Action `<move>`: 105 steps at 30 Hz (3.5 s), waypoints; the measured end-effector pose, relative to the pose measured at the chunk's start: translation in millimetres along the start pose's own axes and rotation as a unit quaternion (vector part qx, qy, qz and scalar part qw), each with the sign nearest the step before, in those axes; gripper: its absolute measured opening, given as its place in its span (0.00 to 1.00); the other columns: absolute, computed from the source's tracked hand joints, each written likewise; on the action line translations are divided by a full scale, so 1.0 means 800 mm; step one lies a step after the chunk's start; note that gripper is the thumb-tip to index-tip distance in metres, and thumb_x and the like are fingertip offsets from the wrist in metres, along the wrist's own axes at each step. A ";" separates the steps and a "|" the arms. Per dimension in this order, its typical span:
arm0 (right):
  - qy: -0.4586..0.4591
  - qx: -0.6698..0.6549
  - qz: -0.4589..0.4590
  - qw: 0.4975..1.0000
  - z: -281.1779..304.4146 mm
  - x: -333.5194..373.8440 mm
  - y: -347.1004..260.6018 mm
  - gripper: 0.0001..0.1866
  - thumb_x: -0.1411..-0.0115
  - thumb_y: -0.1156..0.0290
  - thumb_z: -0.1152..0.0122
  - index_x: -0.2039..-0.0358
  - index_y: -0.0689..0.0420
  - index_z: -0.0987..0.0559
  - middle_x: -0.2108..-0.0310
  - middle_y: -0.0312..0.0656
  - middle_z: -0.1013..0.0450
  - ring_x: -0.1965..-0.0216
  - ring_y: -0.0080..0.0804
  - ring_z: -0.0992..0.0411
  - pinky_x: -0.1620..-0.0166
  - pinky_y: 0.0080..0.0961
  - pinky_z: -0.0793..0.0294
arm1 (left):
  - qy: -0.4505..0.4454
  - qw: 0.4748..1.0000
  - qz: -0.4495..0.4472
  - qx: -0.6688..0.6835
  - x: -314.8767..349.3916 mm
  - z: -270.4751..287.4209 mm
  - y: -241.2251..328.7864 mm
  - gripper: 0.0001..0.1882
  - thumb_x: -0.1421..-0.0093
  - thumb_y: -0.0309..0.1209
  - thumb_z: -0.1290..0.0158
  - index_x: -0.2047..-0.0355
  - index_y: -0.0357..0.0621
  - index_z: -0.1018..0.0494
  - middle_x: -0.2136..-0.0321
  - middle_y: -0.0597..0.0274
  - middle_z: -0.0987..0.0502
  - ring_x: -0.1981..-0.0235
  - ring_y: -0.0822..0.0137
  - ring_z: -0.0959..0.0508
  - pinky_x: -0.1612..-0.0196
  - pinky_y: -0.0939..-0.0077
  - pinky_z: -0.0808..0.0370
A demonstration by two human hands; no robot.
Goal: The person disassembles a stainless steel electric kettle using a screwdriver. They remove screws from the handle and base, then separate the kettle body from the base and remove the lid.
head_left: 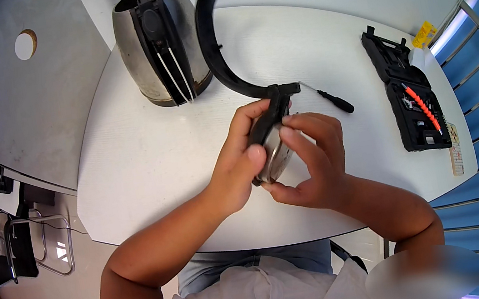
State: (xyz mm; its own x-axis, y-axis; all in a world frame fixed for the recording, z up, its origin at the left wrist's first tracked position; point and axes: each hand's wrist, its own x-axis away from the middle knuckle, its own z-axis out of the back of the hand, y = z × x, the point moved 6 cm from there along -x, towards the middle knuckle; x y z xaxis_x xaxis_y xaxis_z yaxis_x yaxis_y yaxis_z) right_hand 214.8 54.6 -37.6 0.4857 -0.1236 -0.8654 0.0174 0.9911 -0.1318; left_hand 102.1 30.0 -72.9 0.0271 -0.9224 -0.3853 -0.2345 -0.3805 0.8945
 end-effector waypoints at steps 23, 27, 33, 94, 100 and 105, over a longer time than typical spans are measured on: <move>-0.052 -0.102 -0.094 0.989 -0.007 0.002 0.017 0.45 0.69 0.67 0.26 0.47 0.57 0.37 0.49 0.48 0.44 0.50 0.43 0.40 0.54 0.33 0.32 | 0.006 0.995 -0.102 -0.015 0.007 -0.002 0.008 0.38 0.43 0.49 0.51 0.41 0.41 0.54 0.51 0.50 0.38 0.48 0.61 0.35 0.47 0.66 0.37; -0.059 -0.142 -0.117 0.981 -0.006 0.002 0.022 0.44 0.69 0.67 0.27 0.48 0.58 0.36 0.50 0.48 0.42 0.51 0.41 0.38 0.56 0.30 0.30 | 0.002 0.999 -0.037 -0.025 0.005 -0.003 0.006 0.43 0.45 0.59 0.53 0.41 0.45 0.56 0.42 0.47 0.47 0.43 0.56 0.39 0.42 0.61 0.41; -0.033 -0.097 -0.079 0.992 -0.002 -0.003 0.017 0.43 0.70 0.67 0.27 0.49 0.58 0.35 0.53 0.46 0.39 0.56 0.39 0.34 0.59 0.27 0.27 | 0.012 0.999 -0.050 -0.010 0.005 -0.007 0.011 0.43 0.44 0.58 0.54 0.40 0.44 0.57 0.42 0.46 0.47 0.42 0.57 0.40 0.41 0.61 0.42; 0.036 -0.432 -0.477 0.764 -0.004 0.030 0.115 0.17 0.34 0.55 0.57 0.63 0.57 0.31 0.73 0.31 0.33 0.75 0.14 0.37 0.70 0.14 0.35 | 0.147 0.919 0.110 0.348 -0.005 0.022 -0.016 0.32 0.39 0.60 0.71 0.51 0.48 0.37 0.50 0.57 0.33 0.51 0.53 0.28 0.52 0.58 0.29; 0.067 -0.465 -0.552 0.689 -0.005 0.045 0.145 0.17 0.35 0.52 0.58 0.64 0.55 0.33 0.75 0.33 0.35 0.80 0.17 0.40 0.77 0.15 0.38 | 0.108 0.896 0.108 0.416 -0.006 0.022 -0.013 0.34 0.40 0.61 0.70 0.49 0.45 0.37 0.45 0.50 0.38 0.47 0.43 0.33 0.53 0.52 0.28; 0.077 -0.470 -0.571 0.668 -0.009 0.044 0.140 0.17 0.36 0.53 0.54 0.64 0.55 0.34 0.73 0.36 0.32 0.79 0.22 0.35 0.77 0.17 0.35 | 0.101 0.884 0.109 0.444 -0.007 0.024 -0.009 0.35 0.40 0.60 0.71 0.48 0.43 0.39 0.44 0.48 0.40 0.45 0.42 0.35 0.52 0.50 0.27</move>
State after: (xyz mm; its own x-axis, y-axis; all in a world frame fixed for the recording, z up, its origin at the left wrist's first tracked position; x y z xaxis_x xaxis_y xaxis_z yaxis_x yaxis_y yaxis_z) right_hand 227.2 160.5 -86.4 0.5282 -0.8486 0.0302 -0.2925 -0.2152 -0.9317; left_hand 84.7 39.2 -81.3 0.0394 -0.9945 -0.0968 -0.9230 -0.0733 0.3777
